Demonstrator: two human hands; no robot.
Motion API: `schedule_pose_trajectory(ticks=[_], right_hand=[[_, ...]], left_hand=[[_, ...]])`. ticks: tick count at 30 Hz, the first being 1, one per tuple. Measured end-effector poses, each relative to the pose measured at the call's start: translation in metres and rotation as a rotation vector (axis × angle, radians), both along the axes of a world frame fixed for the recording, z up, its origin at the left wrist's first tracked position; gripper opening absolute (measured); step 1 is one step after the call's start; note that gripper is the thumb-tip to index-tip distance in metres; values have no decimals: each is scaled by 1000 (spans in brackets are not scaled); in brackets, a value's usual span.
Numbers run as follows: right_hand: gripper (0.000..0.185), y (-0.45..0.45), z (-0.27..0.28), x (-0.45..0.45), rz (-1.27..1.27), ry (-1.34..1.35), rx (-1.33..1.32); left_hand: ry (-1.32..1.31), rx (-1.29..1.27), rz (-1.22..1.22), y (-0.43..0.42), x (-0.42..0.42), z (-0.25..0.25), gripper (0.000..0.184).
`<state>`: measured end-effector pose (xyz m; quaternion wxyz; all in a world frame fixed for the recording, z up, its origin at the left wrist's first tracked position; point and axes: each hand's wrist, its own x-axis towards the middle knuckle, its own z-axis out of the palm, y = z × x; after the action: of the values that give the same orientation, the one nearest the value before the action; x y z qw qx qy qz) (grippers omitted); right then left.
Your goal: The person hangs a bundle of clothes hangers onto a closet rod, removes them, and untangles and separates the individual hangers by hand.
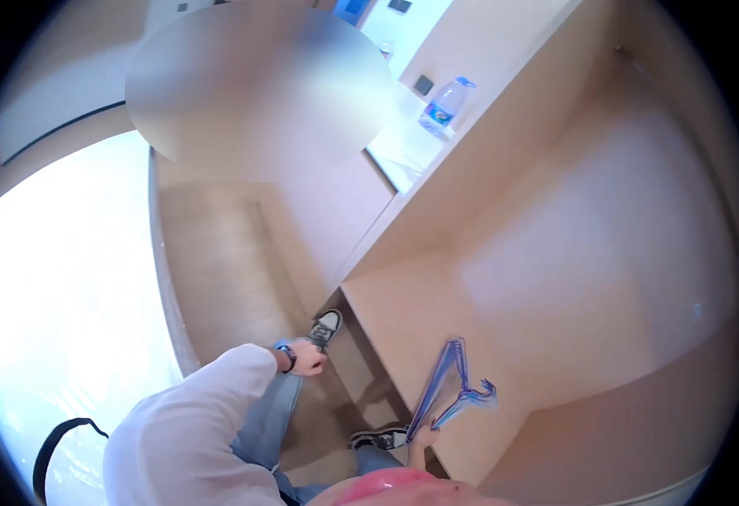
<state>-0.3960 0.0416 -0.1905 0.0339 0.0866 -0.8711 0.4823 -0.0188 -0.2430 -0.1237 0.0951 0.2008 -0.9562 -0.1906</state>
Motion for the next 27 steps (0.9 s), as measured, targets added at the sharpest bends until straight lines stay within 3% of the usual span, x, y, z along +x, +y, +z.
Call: schedule_pose_trajectory(ticks=[3,5,6,7,10,11,14,15,16,18,19,22,23,26,27], right_hand=[[46,-7,-22,1,-27,-36,-255],[50,-14,-4,8,-51,-311,-203],[49,-7,-40,-12,19,-398,-313],[49,-7,-33,-16,-5,-556,-300],[40,-3,-34,-5,165,-454,-470],[39,4,-30,-4,269,-615,-518],[50,32,8,39,402,-636,-406],[60,35,5,48,351,-695,-478],[67,33,-3,50,256,-689,-442],[53,26,-44,44,218,-451,-458],[52,23,-43,40,182,-415,-332],[50,1,-20,50,134,-255,47],[49,-6,-4,60,97,-251,99],[49,-32,8,86,-22,-173,134],[49,-38,1,91,-28,-114,73]], left_hand=[[-128,-10,-62,-4,-1,7,27],[-130,-9,-84,-8,-4,-9,26],[-142,8,-120,-11,-3,-5,24],[-114,7,-119,-14,-4,-12,22],[-152,118,-131,-27,-4,-21,23],[-128,127,-131,-24,-5,-1,18],[-145,164,-75,-12,-4,-1,18],[-127,94,-88,-12,-3,-8,18],[-99,17,-91,-14,-6,-14,19],[-121,80,-37,-3,-8,-17,19],[-132,102,11,0,-11,4,20],[-163,165,85,5,-21,-14,21],[-222,196,56,11,-21,-3,23],[195,-81,-327,7,28,-2,29],[130,-124,-384,5,51,17,34]])
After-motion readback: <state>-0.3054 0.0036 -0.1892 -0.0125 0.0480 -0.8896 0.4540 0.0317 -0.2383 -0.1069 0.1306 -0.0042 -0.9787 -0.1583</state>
